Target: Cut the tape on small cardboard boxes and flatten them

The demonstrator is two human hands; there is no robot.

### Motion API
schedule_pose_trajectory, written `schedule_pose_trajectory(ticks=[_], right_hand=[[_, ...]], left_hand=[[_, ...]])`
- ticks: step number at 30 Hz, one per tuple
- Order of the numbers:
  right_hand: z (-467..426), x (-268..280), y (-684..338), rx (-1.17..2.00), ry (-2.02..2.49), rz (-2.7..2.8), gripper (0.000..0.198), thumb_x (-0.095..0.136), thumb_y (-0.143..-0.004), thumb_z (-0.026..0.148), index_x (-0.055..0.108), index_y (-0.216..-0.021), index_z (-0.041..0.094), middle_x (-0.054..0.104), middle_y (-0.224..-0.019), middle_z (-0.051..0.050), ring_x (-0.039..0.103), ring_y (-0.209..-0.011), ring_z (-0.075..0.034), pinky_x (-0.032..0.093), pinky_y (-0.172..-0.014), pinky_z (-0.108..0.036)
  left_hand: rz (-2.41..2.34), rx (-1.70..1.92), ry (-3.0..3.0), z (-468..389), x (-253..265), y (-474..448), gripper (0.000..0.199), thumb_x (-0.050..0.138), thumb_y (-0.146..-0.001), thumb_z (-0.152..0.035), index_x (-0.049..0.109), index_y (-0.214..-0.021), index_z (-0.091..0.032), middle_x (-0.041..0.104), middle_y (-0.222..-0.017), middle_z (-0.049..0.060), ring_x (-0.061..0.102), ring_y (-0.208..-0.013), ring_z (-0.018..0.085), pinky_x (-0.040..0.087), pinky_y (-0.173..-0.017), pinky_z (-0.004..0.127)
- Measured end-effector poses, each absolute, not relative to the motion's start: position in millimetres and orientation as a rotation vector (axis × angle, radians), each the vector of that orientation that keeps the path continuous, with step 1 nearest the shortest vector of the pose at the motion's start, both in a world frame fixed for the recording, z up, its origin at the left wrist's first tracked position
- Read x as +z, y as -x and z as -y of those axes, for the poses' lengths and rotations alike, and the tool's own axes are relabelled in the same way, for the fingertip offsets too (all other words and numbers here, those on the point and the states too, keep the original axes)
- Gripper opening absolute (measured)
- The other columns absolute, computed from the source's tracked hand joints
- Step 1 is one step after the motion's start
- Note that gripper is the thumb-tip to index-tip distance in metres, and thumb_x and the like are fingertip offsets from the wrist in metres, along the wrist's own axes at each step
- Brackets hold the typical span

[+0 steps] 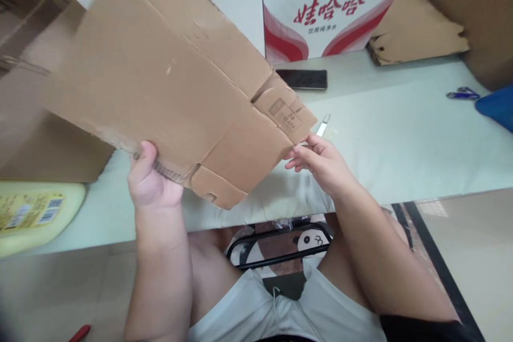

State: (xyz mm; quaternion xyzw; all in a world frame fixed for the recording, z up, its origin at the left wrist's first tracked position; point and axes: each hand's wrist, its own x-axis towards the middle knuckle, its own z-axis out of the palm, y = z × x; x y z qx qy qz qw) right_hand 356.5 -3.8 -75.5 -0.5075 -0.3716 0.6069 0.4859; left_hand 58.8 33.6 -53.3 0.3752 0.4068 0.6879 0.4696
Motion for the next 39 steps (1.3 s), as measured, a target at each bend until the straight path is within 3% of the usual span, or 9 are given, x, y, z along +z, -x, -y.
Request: schedule_pose_trajectory(ticks=[3, 5, 7, 9, 16, 20, 22, 26, 39], right_hand=[[7.5, -81.5, -352.0, 1.470, 1.204, 0.934, 0.046, 0.092, -0.063, 0.058, 0.073, -0.086, 0.023, 0.077, -0.080, -0.004, 0.073, -0.071, -0.021, 0.059, -0.059, -0.031], [9.9, -84.0, -348.5, 1.431, 1.189, 0.898, 0.052, 0.095, -0.060, 0.055, 0.074, -0.099, 0.027, 0.080, -0.095, -0.003, 0.076, -0.093, -0.025, 0.064, -0.077, -0.037], [11.0, -84.9, -345.8, 1.420, 1.160, 0.876, 0.063, 0.095, -0.061, 0.055, 0.072, -0.114, 0.030, 0.080, -0.110, -0.004, 0.073, -0.113, -0.028, 0.062, -0.097, -0.044], [11.0, -85.3, -344.6, 1.433, 1.137, 0.897, 0.068, 0.092, -0.065, 0.057, 0.069, -0.124, 0.031, 0.079, -0.118, -0.005, 0.071, -0.119, -0.031, 0.058, -0.106, -0.051], [9.9, -84.8, -344.7, 1.315, 1.113, 0.901, 0.074, 0.093, -0.065, 0.055, 0.067, -0.130, 0.031, 0.079, -0.116, -0.007, 0.070, -0.121, -0.033, 0.056, -0.110, -0.055], [8.9, -78.3, -344.4, 1.249, 1.086, 0.859, 0.075, 0.094, -0.064, 0.051, 0.066, -0.130, 0.031, 0.079, -0.117, -0.007, 0.072, -0.118, -0.033, 0.055, -0.111, -0.055], [7.9, -76.8, -344.8, 1.215, 1.081, 0.826, 0.075, 0.094, -0.064, 0.050, 0.065, -0.131, 0.031, 0.078, -0.119, -0.007, 0.072, -0.118, -0.032, 0.056, -0.110, -0.054], [5.7, -79.6, -346.6, 1.164, 1.082, 0.783, 0.075, 0.094, -0.065, 0.048, 0.063, -0.132, 0.031, 0.078, -0.120, -0.007, 0.072, -0.119, -0.031, 0.056, -0.110, -0.052], [6.0, -78.7, -343.4, 1.153, 1.107, 0.725, 0.082, 0.095, -0.061, 0.047, 0.060, -0.134, 0.032, 0.077, -0.122, -0.007, 0.071, -0.120, -0.033, 0.061, -0.103, -0.050]], left_hand=[[-0.986, 1.625, -0.880, -30.9, -54.5, -67.2, 0.050, 0.092, -0.069, -0.051, 0.074, -0.109, -0.027, 0.077, -0.125, 0.005, 0.062, -0.136, 0.029, 0.052, -0.115, 0.038], [-0.995, 1.572, -0.843, -28.9, -55.2, -74.1, 0.052, 0.092, -0.069, -0.052, 0.073, -0.110, -0.026, 0.077, -0.124, 0.006, 0.064, -0.134, 0.028, 0.052, -0.114, 0.037], [-1.041, 1.533, -0.814, -27.8, -56.0, -78.7, 0.051, 0.093, -0.068, -0.051, 0.073, -0.107, -0.024, 0.078, -0.121, 0.007, 0.067, -0.130, 0.028, 0.054, -0.111, 0.036], [-1.109, 1.503, -0.779, -27.9, -56.6, -79.7, 0.049, 0.094, -0.066, -0.049, 0.074, -0.101, -0.021, 0.079, -0.116, 0.008, 0.070, -0.124, 0.028, 0.057, -0.107, 0.035], [-1.183, 1.408, -0.712, -30.7, -55.8, -72.5, 0.041, 0.091, -0.063, -0.044, 0.069, -0.089, -0.020, 0.079, -0.098, 0.006, 0.076, -0.100, 0.024, 0.062, -0.083, 0.032], [-1.265, 1.380, -0.707, -32.5, -53.2, -71.5, 0.031, 0.084, -0.065, -0.035, 0.063, -0.083, -0.021, 0.073, -0.079, -0.001, 0.069, -0.064, 0.013, 0.055, -0.060, 0.023], [-1.318, 1.365, -0.708, -33.6, -51.5, -72.2, 0.029, 0.081, -0.063, -0.031, 0.063, -0.083, -0.020, 0.071, -0.076, -0.002, 0.067, -0.059, 0.011, 0.050, -0.054, 0.020], [-1.383, 1.362, -0.713, -34.1, -48.0, -73.8, 0.027, 0.076, -0.063, -0.028, 0.064, -0.086, -0.020, 0.071, -0.079, -0.001, 0.068, -0.059, 0.011, 0.049, -0.055, 0.019], [-1.370, 1.415, -0.739, -31.8, -42.0, -75.3, 0.014, 0.070, -0.064, -0.021, 0.061, -0.075, -0.019, 0.056, -0.059, -0.005, 0.055, -0.052, 0.008, 0.046, -0.053, 0.019]])
